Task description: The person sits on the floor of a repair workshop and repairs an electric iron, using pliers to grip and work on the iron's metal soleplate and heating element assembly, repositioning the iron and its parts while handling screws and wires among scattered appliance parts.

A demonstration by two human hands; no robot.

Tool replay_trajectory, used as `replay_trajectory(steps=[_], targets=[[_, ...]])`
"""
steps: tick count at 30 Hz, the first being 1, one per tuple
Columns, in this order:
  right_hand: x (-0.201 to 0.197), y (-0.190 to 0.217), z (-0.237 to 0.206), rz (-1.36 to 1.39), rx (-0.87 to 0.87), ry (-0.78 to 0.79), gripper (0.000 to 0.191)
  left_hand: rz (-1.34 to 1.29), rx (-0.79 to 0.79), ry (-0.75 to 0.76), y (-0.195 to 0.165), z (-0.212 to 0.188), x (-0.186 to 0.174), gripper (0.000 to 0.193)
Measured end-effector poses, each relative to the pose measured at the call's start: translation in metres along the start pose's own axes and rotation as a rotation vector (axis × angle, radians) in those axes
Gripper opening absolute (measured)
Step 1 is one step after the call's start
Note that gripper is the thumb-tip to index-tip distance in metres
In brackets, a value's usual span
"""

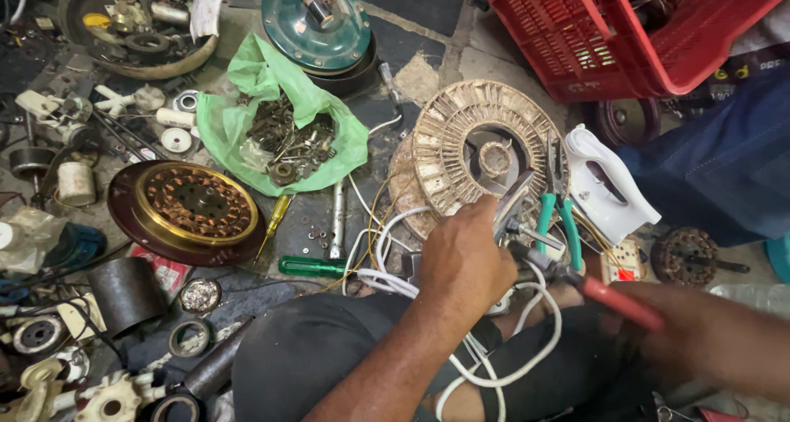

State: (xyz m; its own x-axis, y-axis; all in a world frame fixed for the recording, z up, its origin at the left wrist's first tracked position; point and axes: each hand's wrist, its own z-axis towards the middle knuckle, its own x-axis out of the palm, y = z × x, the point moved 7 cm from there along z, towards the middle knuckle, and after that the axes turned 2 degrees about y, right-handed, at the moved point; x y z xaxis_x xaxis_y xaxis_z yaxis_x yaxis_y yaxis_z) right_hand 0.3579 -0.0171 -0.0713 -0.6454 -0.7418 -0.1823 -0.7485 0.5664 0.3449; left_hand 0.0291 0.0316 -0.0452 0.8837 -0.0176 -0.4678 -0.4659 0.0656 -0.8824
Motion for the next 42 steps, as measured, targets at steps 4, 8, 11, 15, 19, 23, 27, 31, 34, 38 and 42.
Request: replay_trajectory(steps=[4,8,11,15,19,23,27,31,34,38,42], targets=[[0.002,0.002,-0.004,-0.243,-0.259,-0.082,0.066,0.002,0.018,-0.011,0.0,0.0,0.0,0.051],[0.017,0.018,-0.017,-0.057,-0.079,-0.077,0.061,0.008,0.02,-0.024,0.001,0.0,0.0,0.052],[0.033,0.041,-0.025,0.172,0.055,0.087,0.055,0.018,0.018,-0.011,0.002,0.001,0.001,0.053],[0.029,0.054,-0.023,0.162,0.11,0.131,0.052,0.045,0.005,0.013,0.003,0.001,0.002,0.05],[0.014,0.03,-0.009,0.092,0.09,0.086,0.046,0.02,0.02,-0.014,0.003,0.0,0.0,0.052],[0.002,0.013,-0.002,-0.2,-0.121,-0.131,0.057,0.0,0.023,-0.02,0.002,0.002,0.0,0.052],[0.009,0.038,-0.019,-0.38,-0.345,-0.19,0.059,-0.005,0.034,-0.017,0.002,0.001,0.001,0.052],[0.036,0.056,-0.029,0.107,0.039,0.118,0.042,0.012,0.021,-0.007,0.004,0.002,0.005,0.052],[0.043,0.075,-0.035,0.109,0.122,0.125,0.041,0.016,0.047,-0.036,0.003,0.003,0.003,0.054],[0.035,0.06,-0.026,0.147,0.175,0.087,0.041,0.005,0.038,-0.021,0.005,0.001,0.003,0.053],[0.019,0.068,-0.026,-0.951,-0.685,-0.435,0.078,0.016,0.019,0.01,0.004,0.001,0.005,0.056]])
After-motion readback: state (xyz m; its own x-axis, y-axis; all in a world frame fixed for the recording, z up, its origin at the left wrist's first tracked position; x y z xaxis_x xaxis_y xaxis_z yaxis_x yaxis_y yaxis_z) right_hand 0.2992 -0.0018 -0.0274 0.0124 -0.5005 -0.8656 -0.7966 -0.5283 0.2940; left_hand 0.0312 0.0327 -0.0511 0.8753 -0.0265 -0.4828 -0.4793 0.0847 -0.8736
